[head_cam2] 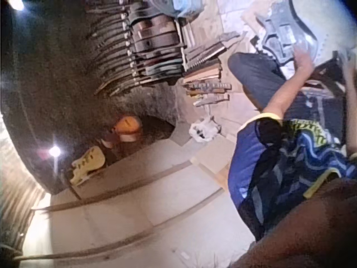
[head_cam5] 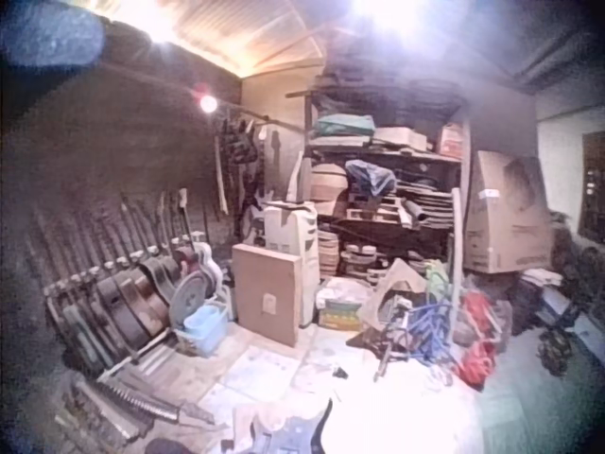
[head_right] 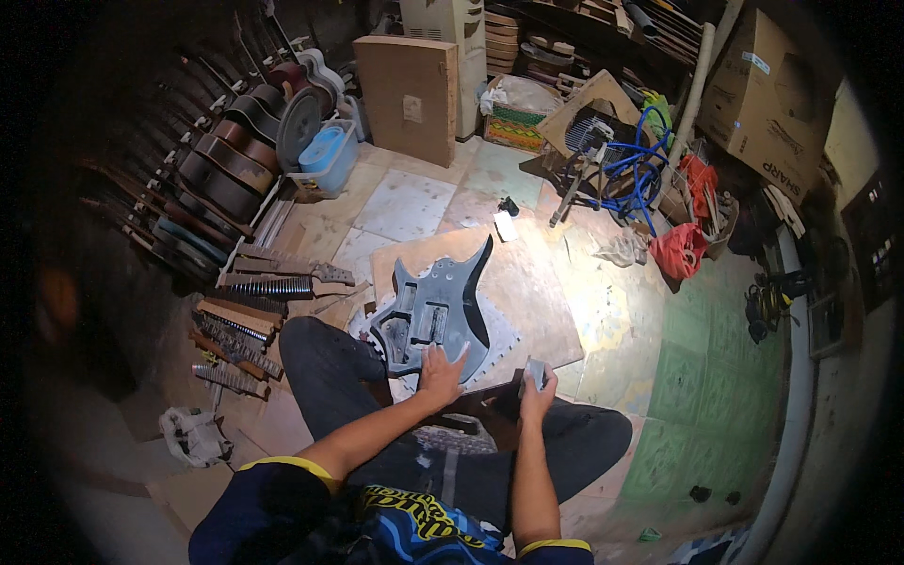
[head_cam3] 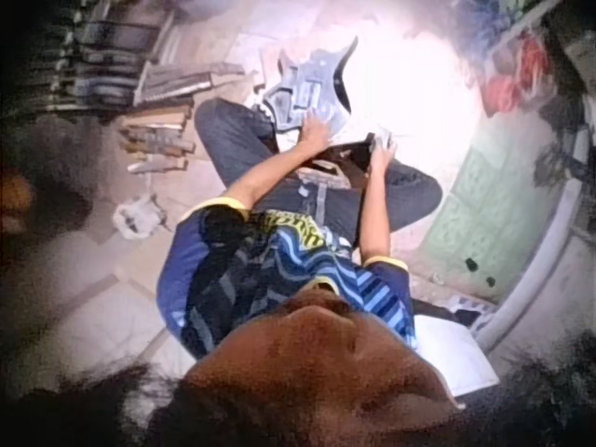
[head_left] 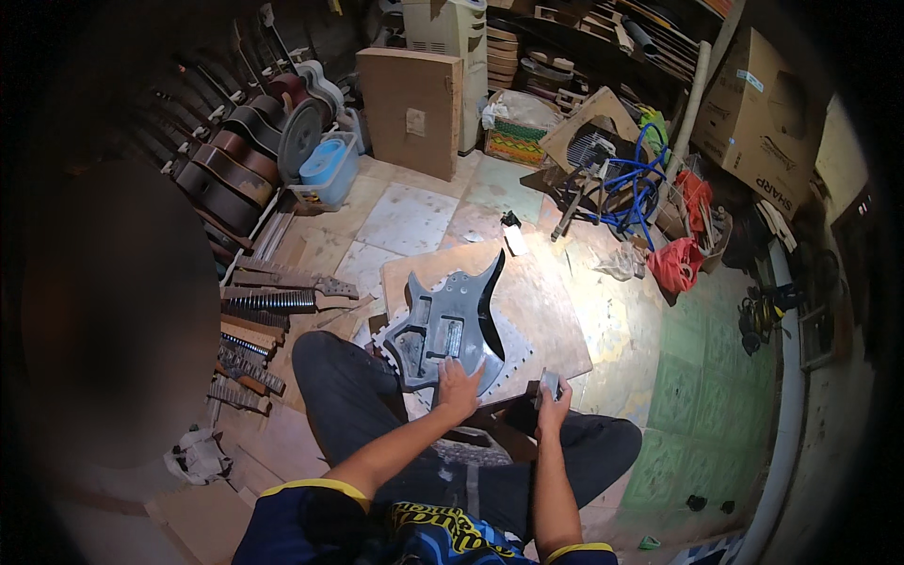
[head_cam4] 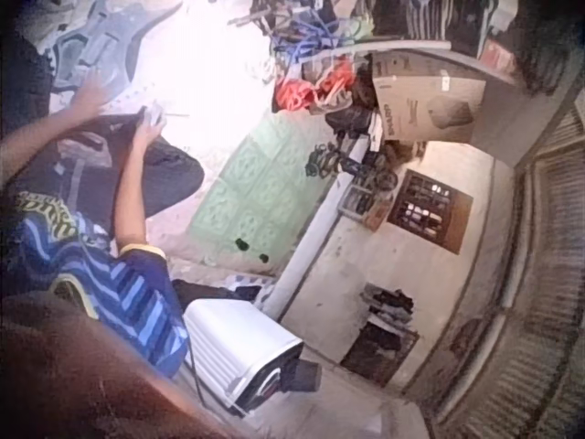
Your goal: The person sands the surface and edges of a guitar body using a piece of sandpaper held by hand.
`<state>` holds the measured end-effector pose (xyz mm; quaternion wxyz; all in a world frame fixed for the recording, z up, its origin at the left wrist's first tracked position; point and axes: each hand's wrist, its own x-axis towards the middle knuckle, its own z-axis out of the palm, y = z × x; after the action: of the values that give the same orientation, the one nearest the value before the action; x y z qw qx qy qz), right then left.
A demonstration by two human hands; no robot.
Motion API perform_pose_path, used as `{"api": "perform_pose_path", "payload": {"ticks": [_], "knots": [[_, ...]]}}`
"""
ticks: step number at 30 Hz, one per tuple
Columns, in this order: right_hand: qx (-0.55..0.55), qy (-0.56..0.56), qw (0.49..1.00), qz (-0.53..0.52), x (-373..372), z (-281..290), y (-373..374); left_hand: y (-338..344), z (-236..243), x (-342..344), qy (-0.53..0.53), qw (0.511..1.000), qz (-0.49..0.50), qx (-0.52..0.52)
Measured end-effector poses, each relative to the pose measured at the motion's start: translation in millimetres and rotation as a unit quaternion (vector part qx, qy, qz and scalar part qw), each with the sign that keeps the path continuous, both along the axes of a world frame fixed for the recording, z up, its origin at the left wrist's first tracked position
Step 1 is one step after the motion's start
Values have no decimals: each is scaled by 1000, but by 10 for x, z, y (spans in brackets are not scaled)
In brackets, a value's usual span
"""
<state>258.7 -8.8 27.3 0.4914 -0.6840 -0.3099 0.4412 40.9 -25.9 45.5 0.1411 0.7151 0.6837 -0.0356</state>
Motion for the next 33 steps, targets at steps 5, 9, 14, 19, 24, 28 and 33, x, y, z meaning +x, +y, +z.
{"api": "perform_pose_path", "payload": {"ticks": [5,9,14,19,24,28,33], "knots": [[6,5,999,46,16,-138,-25,23,-14,-577,-50,990,-135,11],[-28,275,959,67,-153,326,-159,161,169,-489,-150,986,42,-55],[-34,572,815,85,-118,490,-271,220,407,142,-287,949,92,92],[-54,620,776,106,-145,436,-418,149,415,333,-593,805,28,-1],[-78,543,827,120,-194,583,-491,62,423,185,-658,746,54,-88],[-60,427,889,153,-331,624,-505,71,382,9,-632,766,95,-74],[3,272,941,203,-419,395,-481,48,444,-24,-592,797,109,-50]]}}
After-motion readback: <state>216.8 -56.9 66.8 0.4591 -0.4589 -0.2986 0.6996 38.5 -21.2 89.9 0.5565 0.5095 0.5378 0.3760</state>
